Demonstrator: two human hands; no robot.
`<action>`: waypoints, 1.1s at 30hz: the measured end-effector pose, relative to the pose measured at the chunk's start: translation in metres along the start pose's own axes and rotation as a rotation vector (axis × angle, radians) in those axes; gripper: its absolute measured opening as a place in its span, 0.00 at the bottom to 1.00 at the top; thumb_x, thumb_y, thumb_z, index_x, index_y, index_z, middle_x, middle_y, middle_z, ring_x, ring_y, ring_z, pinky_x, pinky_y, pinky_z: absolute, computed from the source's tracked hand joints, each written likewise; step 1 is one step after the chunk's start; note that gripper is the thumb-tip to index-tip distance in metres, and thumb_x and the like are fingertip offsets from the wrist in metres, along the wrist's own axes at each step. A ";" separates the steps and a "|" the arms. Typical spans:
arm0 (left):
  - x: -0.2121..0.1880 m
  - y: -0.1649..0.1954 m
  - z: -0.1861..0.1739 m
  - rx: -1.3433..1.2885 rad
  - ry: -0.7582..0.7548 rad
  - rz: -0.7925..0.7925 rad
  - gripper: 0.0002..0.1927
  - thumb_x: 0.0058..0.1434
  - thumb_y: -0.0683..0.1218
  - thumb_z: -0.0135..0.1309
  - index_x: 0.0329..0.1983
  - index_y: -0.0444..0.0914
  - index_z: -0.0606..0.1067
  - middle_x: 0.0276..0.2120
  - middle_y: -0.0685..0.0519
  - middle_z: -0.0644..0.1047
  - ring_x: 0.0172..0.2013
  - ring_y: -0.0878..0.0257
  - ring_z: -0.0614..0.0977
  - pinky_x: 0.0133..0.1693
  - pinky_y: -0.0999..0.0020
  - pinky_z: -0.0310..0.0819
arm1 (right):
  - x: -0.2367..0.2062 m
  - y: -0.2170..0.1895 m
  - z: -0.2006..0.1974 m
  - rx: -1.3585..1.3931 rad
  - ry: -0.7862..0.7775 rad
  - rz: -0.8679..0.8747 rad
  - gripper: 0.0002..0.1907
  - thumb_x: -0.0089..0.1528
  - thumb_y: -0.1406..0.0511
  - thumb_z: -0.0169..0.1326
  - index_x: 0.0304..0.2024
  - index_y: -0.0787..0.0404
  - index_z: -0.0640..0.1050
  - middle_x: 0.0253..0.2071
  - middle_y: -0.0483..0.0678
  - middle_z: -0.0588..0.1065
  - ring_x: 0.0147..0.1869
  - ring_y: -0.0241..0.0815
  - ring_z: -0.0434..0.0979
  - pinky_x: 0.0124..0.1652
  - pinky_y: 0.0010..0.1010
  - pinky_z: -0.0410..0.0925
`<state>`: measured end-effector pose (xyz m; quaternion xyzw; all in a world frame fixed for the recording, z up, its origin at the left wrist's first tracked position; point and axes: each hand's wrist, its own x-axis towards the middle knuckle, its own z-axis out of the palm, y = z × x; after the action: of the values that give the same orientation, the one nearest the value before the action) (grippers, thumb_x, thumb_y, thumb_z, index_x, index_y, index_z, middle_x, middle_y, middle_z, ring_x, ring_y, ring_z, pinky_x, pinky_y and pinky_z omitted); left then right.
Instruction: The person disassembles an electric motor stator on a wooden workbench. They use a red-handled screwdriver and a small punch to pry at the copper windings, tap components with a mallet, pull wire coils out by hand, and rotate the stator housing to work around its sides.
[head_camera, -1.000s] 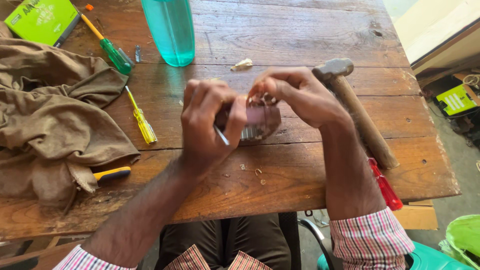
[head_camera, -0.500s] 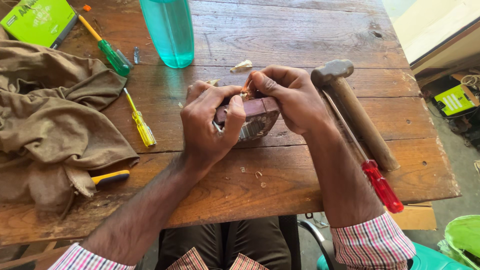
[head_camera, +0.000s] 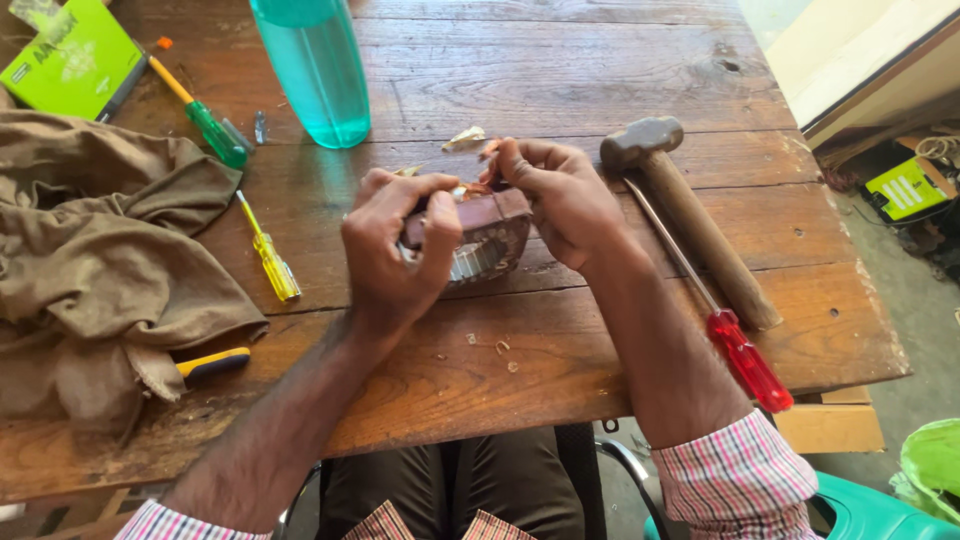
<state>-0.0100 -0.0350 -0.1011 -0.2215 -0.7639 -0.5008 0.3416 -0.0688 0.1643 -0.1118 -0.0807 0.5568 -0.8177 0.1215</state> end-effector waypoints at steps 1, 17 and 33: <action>0.002 -0.002 -0.001 -0.016 -0.021 -0.024 0.08 0.65 0.39 0.53 0.43 0.32 0.82 0.32 0.47 0.81 0.36 0.57 0.77 0.40 0.61 0.73 | -0.002 -0.001 0.001 -0.136 -0.007 -0.092 0.14 0.69 0.59 0.57 0.43 0.66 0.81 0.37 0.48 0.80 0.41 0.37 0.80 0.43 0.29 0.74; 0.006 -0.007 -0.009 -0.134 -0.179 0.142 0.09 0.62 0.38 0.52 0.42 0.31 0.80 0.30 0.48 0.79 0.36 0.57 0.77 0.40 0.64 0.74 | -0.004 -0.007 0.013 -0.475 0.264 -0.169 0.13 0.68 0.60 0.53 0.42 0.62 0.83 0.28 0.45 0.76 0.23 0.33 0.67 0.20 0.24 0.62; -0.015 -0.019 0.000 -0.033 -0.186 0.155 0.09 0.60 0.38 0.52 0.42 0.32 0.80 0.31 0.47 0.79 0.35 0.55 0.78 0.43 0.61 0.74 | -0.135 -0.070 -0.061 -0.810 0.853 -1.295 0.19 0.75 0.59 0.53 0.60 0.66 0.69 0.51 0.55 0.65 0.48 0.44 0.65 0.43 0.33 0.64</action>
<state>-0.0126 -0.0424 -0.1235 -0.3309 -0.7647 -0.4625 0.3030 0.0363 0.2818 -0.0683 -0.1052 0.6472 -0.4259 -0.6235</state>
